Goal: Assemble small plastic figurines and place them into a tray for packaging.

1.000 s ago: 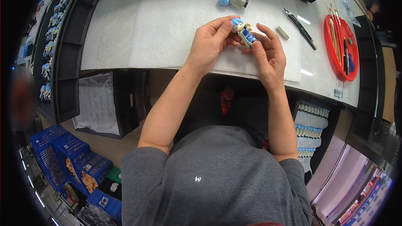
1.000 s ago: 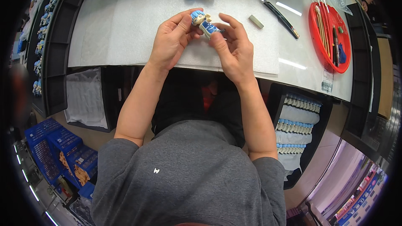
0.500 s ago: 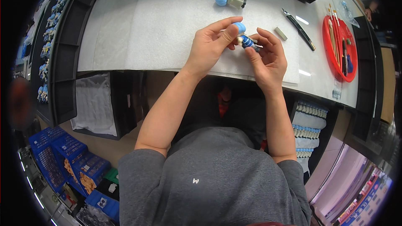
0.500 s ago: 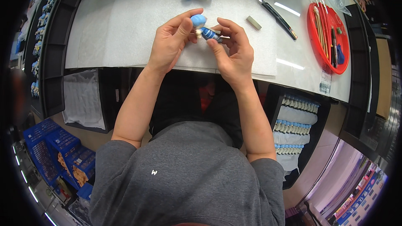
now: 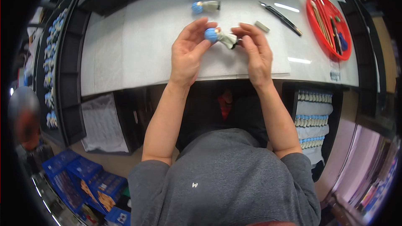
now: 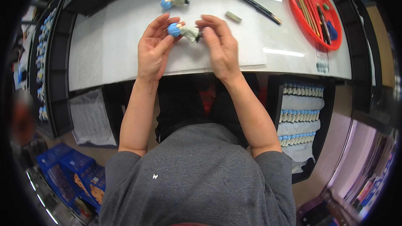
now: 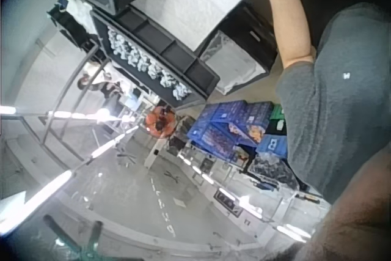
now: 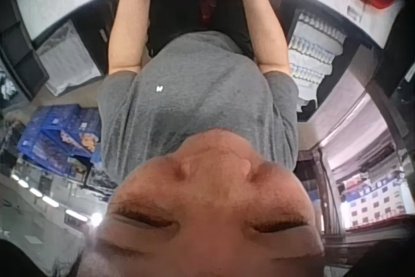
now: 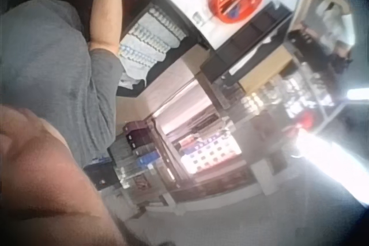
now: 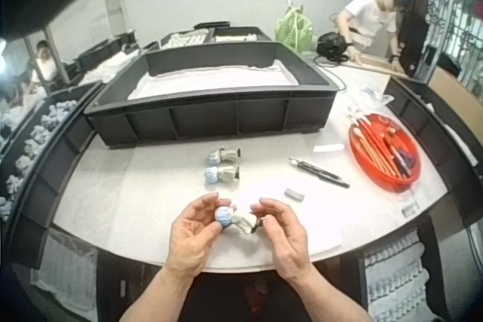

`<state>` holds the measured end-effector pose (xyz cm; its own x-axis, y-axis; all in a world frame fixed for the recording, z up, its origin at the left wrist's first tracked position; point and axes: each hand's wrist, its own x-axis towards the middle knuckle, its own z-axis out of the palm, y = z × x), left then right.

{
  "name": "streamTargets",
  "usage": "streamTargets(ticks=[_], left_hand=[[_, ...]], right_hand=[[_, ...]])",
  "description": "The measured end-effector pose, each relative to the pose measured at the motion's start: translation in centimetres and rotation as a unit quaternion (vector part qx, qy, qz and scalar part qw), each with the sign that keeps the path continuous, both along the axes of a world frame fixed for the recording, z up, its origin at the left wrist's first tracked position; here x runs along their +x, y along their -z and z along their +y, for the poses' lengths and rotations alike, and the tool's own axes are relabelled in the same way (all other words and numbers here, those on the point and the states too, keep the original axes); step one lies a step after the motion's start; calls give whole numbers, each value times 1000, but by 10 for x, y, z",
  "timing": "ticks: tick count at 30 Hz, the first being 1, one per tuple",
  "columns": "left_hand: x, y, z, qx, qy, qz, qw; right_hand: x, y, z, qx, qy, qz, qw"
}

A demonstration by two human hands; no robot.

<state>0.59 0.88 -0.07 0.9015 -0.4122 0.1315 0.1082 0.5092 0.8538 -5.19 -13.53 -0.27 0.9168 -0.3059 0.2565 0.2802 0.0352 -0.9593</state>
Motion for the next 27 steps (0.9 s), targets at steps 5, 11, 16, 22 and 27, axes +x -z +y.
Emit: streamTargets(ticks=[5,11,16,22,27], left_hand=[[-4,15,-4,74,4,-68,995],[-30,2,-11,221,-137,-289,921],[-84,-13,-81,228,-68,-531,813],[-183,15,-163,216,360,-534,734],[-257,44,-203,228,594,-519,570]], right_hand=[[0,7,-2,-197,48,-63,977],[-64,-5,-51,-87,179,-120,973],[-250,7,-154,10,517,-93,851],[-534,91,-200,121,871,-108,464],[-495,151,-193,296,781,-76,545]])
